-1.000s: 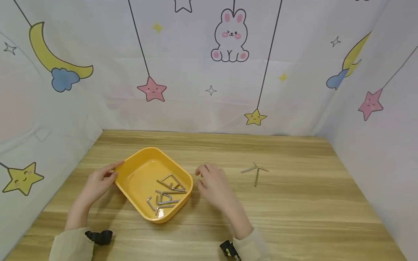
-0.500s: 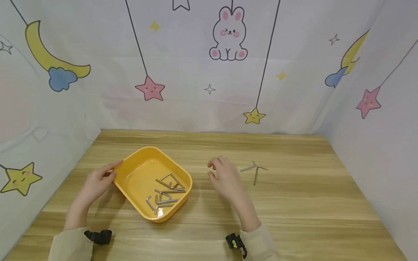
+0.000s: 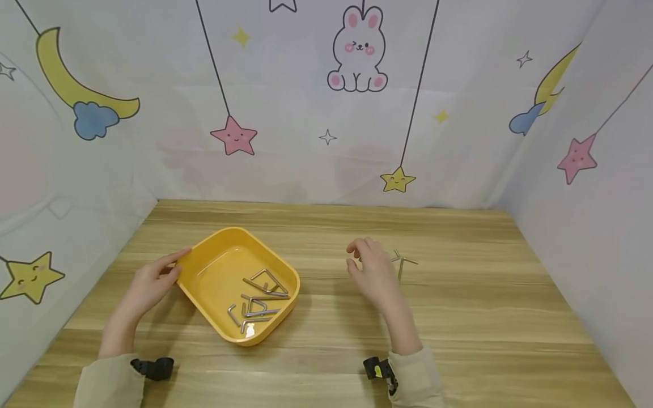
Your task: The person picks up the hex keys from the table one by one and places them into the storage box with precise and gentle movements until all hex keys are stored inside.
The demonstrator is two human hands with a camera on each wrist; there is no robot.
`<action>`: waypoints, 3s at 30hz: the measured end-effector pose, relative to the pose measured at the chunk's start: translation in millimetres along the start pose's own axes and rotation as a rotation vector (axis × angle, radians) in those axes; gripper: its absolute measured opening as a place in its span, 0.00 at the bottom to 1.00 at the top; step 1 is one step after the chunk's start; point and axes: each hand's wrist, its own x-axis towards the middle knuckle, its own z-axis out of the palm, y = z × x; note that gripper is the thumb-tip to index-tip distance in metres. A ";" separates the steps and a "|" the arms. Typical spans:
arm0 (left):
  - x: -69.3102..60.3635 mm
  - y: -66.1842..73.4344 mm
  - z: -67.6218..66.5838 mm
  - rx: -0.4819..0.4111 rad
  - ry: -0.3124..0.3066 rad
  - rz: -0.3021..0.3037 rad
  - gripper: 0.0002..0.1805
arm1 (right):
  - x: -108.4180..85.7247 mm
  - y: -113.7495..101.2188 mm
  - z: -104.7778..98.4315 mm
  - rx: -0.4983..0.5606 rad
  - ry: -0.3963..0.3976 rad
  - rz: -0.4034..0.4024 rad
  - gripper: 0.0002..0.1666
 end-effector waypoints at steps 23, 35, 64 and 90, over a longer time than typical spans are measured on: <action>-1.6 0.9 1.5 -0.004 -0.009 -0.021 0.23 | -3.5 46.0 -19.6 -0.007 0.026 0.147 0.12; -2.5 -2.6 -0.8 -0.001 -0.015 -0.014 0.24 | -8.0 68.3 -25.8 -0.032 -0.002 0.262 0.15; -0.7 0.1 -1.0 -0.002 -0.029 -0.029 0.23 | -11.2 86.3 -28.4 -0.160 -0.182 0.533 0.15; 0.0 0.5 -0.6 -0.008 -0.013 -0.017 0.23 | -6.3 83.7 -28.1 -0.206 -0.228 0.589 0.23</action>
